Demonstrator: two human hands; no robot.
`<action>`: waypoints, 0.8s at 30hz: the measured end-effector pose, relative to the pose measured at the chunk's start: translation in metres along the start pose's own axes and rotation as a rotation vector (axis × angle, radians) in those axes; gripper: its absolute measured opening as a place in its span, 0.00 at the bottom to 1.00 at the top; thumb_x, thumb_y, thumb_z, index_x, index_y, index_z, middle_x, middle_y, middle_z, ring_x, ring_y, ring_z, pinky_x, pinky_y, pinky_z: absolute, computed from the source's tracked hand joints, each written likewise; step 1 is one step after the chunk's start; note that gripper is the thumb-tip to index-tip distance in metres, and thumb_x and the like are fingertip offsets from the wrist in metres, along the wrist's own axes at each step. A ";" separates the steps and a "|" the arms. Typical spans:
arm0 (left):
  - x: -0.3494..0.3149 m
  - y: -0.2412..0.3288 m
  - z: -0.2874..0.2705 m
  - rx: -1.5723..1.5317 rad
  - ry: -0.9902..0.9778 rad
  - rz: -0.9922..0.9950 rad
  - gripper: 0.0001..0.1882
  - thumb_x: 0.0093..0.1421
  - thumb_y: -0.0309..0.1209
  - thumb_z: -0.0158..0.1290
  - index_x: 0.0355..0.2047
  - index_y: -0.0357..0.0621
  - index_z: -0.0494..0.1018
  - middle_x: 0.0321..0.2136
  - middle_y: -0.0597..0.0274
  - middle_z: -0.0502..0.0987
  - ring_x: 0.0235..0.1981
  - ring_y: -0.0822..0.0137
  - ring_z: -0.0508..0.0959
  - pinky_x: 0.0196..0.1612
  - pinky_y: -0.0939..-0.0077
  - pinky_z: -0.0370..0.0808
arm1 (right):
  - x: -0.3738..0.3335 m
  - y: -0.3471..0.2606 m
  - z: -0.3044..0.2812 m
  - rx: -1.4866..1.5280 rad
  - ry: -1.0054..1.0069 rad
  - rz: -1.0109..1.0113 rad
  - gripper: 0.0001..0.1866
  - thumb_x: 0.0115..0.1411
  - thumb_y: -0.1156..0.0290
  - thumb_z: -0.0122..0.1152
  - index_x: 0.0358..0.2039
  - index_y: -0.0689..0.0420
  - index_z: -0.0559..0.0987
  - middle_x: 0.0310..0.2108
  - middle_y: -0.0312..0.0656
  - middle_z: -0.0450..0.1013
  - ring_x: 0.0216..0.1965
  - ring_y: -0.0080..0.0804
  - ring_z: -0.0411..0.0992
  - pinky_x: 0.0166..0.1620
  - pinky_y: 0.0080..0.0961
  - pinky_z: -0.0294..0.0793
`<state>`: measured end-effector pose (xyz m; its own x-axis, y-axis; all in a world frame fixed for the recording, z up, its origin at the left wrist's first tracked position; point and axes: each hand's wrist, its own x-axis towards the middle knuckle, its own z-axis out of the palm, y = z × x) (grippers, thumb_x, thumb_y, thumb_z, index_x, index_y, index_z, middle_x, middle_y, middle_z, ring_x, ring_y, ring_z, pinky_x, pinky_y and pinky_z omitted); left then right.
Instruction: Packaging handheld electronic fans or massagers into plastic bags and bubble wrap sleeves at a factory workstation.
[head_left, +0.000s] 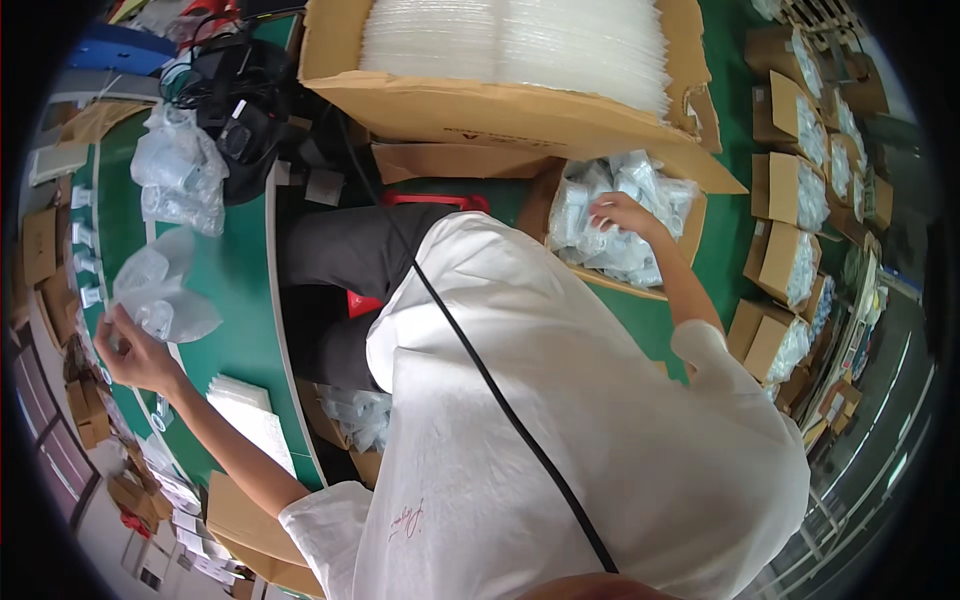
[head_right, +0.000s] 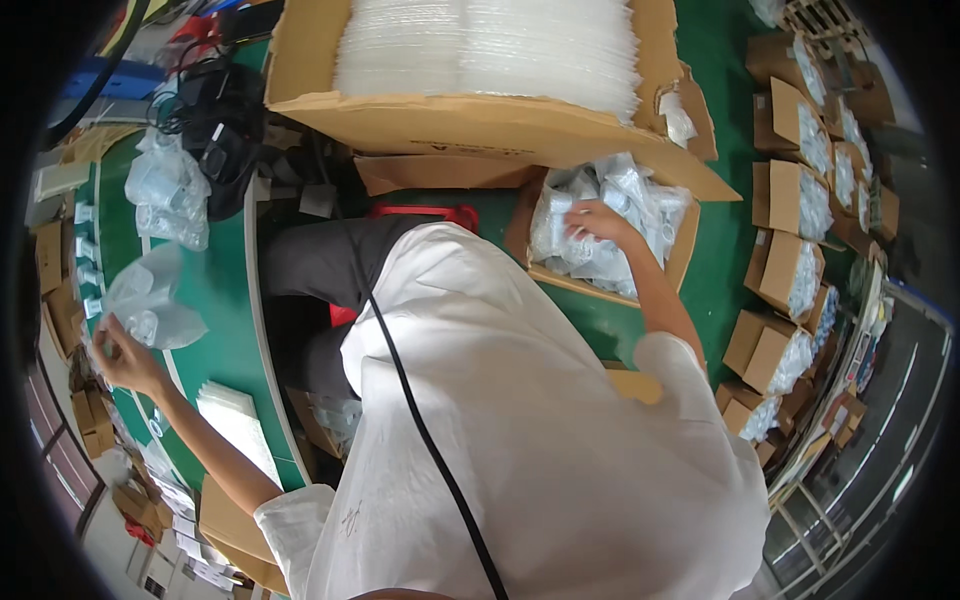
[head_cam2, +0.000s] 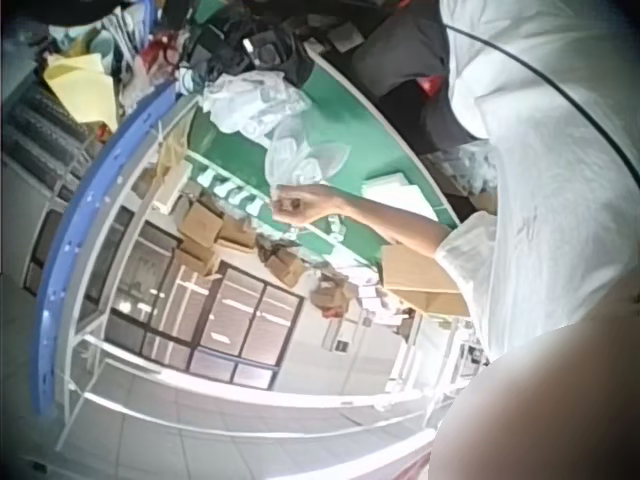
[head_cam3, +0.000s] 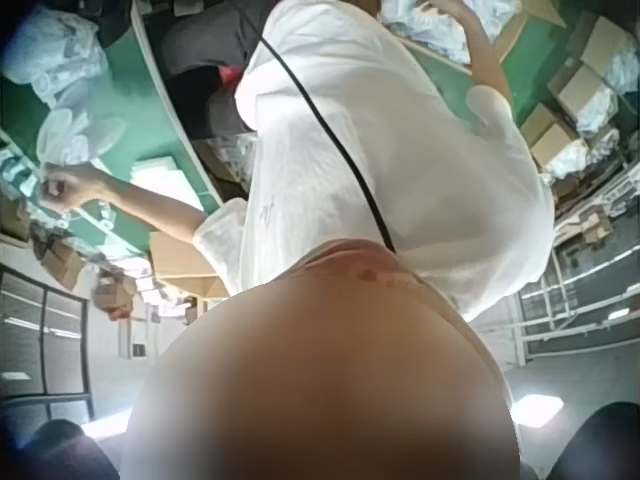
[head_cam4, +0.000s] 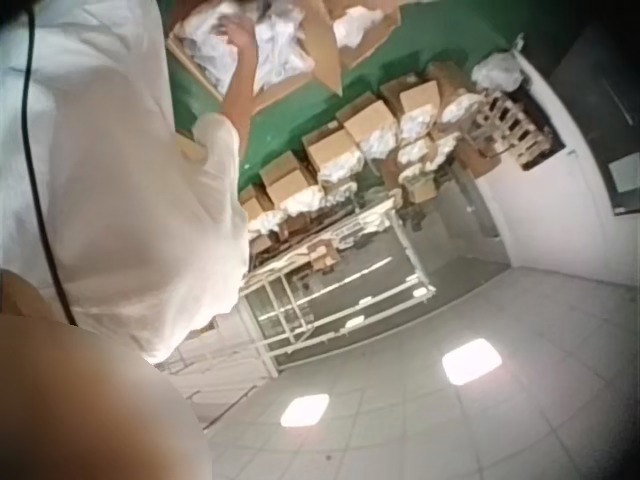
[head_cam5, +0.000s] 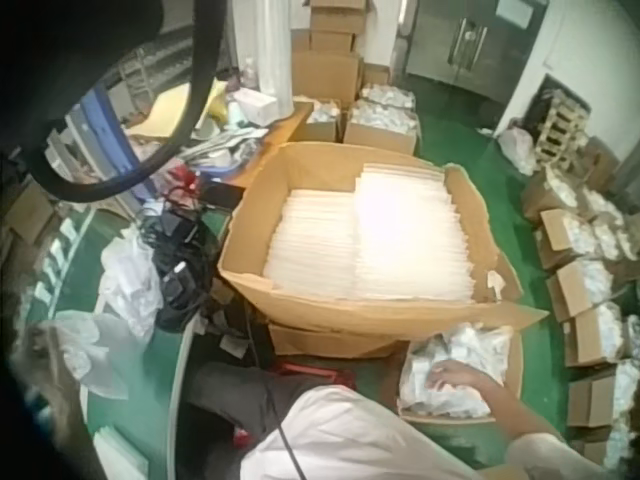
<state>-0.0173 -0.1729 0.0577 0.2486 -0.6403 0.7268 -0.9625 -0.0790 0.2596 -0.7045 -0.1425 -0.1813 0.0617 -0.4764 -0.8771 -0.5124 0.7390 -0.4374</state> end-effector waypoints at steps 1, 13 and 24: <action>0.005 0.024 -0.005 -0.148 0.055 -0.077 0.06 0.63 0.27 0.59 0.39 0.40 0.78 0.28 0.60 0.80 0.25 0.67 0.77 0.29 0.76 0.77 | -0.027 -0.052 0.013 -0.041 -0.091 -0.127 0.10 0.64 0.58 0.57 0.34 0.48 0.80 0.28 0.32 0.80 0.27 0.20 0.74 0.23 0.14 0.58; -0.059 0.374 0.050 -1.078 -0.010 0.716 0.05 0.51 0.25 0.53 0.27 0.50 0.71 0.28 0.69 0.68 0.21 0.73 0.62 0.23 0.85 0.66 | -0.140 -0.210 0.096 1.353 -0.055 -0.920 0.35 0.61 0.48 0.59 0.61 0.59 0.68 0.58 0.52 0.68 0.58 0.48 0.68 0.56 0.36 0.73; -0.040 0.367 0.065 -1.160 -0.403 0.833 0.12 0.52 0.29 0.60 0.39 0.47 0.77 0.36 0.69 0.77 0.34 0.67 0.75 0.39 0.72 0.72 | -0.128 -0.058 -0.083 1.062 -0.533 -1.324 0.46 0.53 0.55 0.58 0.70 0.58 0.54 0.59 0.54 0.66 0.55 0.47 0.68 0.60 0.38 0.68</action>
<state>-0.3874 -0.2257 0.0828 -0.5503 -0.3724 0.7474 -0.1388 0.9234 0.3579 -0.7538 -0.1643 -0.0268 0.2892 -0.9198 0.2652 0.8127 0.0895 -0.5758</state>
